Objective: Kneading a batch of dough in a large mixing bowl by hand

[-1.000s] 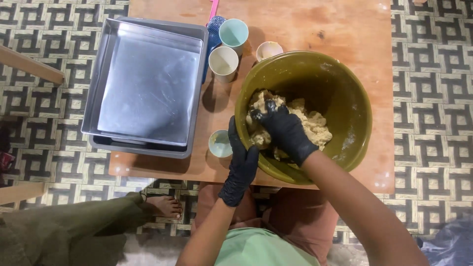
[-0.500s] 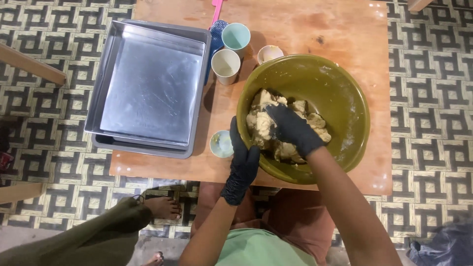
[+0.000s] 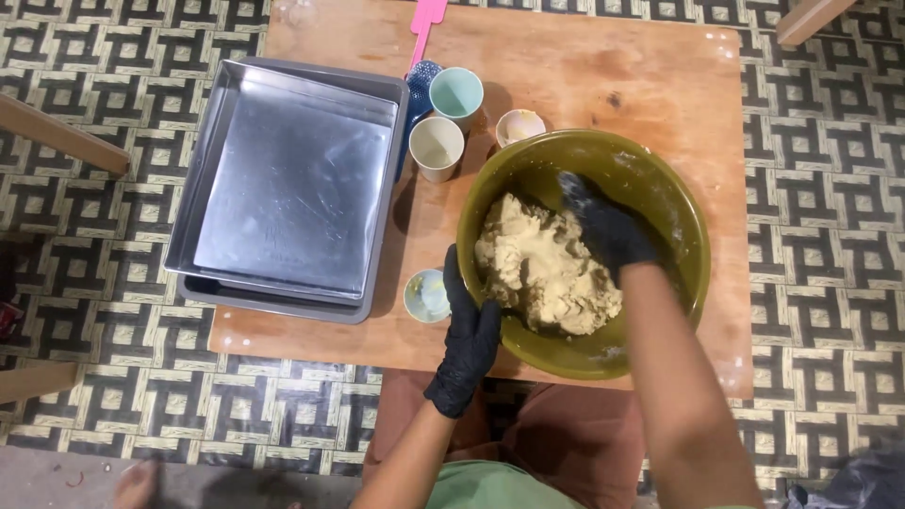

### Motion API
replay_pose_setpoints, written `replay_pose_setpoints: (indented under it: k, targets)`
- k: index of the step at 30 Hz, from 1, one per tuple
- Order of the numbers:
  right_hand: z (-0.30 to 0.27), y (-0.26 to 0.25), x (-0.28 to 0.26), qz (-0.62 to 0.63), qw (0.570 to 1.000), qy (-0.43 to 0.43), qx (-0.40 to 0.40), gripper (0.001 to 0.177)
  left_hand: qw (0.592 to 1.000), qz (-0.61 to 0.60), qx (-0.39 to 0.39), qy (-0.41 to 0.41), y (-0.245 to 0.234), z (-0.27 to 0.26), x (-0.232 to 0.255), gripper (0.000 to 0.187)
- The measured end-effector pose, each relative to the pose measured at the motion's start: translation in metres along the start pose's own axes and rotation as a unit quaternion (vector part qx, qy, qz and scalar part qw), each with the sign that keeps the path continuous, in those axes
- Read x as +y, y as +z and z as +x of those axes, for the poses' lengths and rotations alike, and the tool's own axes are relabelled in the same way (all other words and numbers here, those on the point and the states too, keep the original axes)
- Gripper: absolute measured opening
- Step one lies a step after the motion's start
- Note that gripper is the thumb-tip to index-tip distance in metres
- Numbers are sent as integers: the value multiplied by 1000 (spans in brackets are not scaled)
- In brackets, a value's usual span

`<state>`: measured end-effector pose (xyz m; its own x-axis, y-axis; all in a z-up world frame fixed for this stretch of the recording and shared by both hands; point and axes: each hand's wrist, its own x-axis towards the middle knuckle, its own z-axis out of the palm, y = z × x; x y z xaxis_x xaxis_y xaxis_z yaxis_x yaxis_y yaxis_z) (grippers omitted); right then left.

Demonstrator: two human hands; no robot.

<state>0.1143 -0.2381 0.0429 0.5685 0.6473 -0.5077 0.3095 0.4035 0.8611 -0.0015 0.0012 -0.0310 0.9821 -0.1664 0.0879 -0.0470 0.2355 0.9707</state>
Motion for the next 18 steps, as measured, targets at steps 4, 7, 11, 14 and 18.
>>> replay_pose_setpoints:
  k: [4,7,11,14,18]
  targets:
    - [79,-8,-10,722,640,230,-125,75,1000,13,-5,2,-3,1,-3,80]
    - [80,-15,-24,899,323,283,-83,84,1000,18,12,8,1,1,-4,80]
    - [70,-28,-42,866,414,276,38,76,998,33,34,32,6,3,1,79]
    - [39,-45,-23,896,377,228,57,71,996,63,47,32,7,3,6,81]
    - [2,-71,-17,863,425,241,124,73,995,77,60,35,6,1,3,80]
